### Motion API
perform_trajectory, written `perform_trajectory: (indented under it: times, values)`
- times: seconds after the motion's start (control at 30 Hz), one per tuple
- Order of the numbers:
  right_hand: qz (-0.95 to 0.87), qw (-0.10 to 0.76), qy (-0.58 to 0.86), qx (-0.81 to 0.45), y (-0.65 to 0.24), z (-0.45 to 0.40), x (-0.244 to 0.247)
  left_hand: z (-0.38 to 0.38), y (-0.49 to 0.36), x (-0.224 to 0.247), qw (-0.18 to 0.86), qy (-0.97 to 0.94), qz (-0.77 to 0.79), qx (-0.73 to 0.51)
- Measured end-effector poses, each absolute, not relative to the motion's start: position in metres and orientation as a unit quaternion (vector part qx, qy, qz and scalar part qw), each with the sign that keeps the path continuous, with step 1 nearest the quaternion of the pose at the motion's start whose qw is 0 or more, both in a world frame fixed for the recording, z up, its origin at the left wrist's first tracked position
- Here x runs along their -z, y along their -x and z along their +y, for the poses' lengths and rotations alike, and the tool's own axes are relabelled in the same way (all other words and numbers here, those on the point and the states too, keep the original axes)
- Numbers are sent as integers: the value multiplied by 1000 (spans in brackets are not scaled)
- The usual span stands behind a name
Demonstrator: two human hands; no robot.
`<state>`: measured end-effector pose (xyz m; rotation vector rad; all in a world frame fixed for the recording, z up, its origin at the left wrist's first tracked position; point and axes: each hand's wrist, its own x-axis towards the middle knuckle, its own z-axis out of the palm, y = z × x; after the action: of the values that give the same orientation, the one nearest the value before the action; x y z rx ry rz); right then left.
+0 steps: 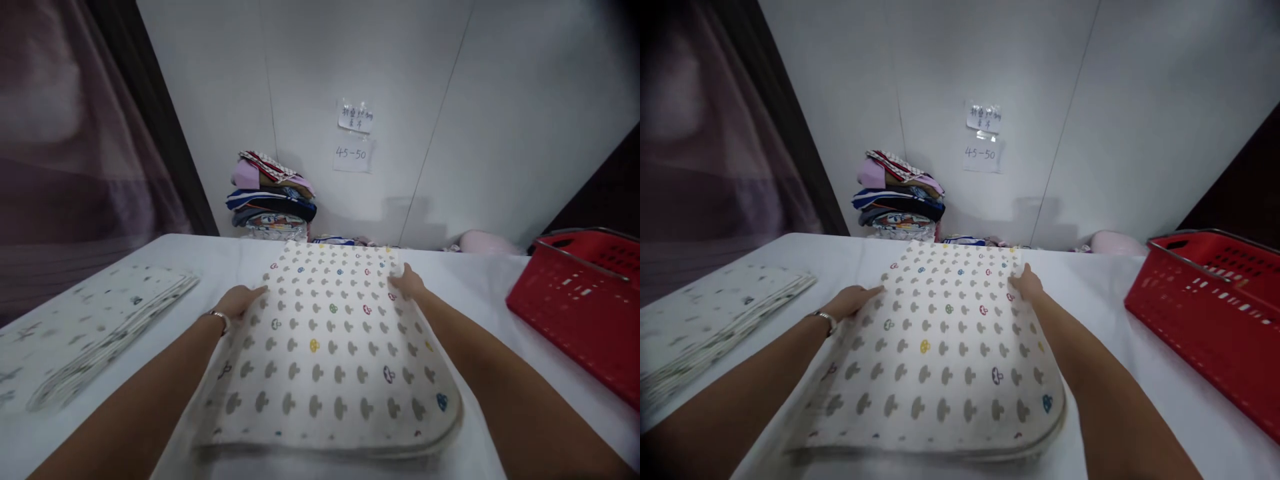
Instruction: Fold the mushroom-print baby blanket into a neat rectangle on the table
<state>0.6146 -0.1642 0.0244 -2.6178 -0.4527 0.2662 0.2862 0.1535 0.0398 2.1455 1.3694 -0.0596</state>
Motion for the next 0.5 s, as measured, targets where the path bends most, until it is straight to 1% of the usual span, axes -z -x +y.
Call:
perform_trajectory:
  times: [0.1, 0.17, 0.23, 0.4, 0.5]
  values:
    - [-174, 265, 939, -136, -580, -209, -24, 125, -244, -44, 415, -755, 507, 9]
    - [-173, 292, 924, -173, -552, -241, -21, 104, -215, -46, 457, -736, 500, -1]
    - [-169, 324, 907, -208, -523, -272, -20, 84, -189, -48, 476, -727, 494, -10]
    - [-131, 398, 869, -263, -465, -327, -23, 42, -152, -47, 468, -735, 491, -2]
    - [-121, 428, 848, -289, -443, -340, -29, 23, -145, -47, 409, -769, 490, -24]
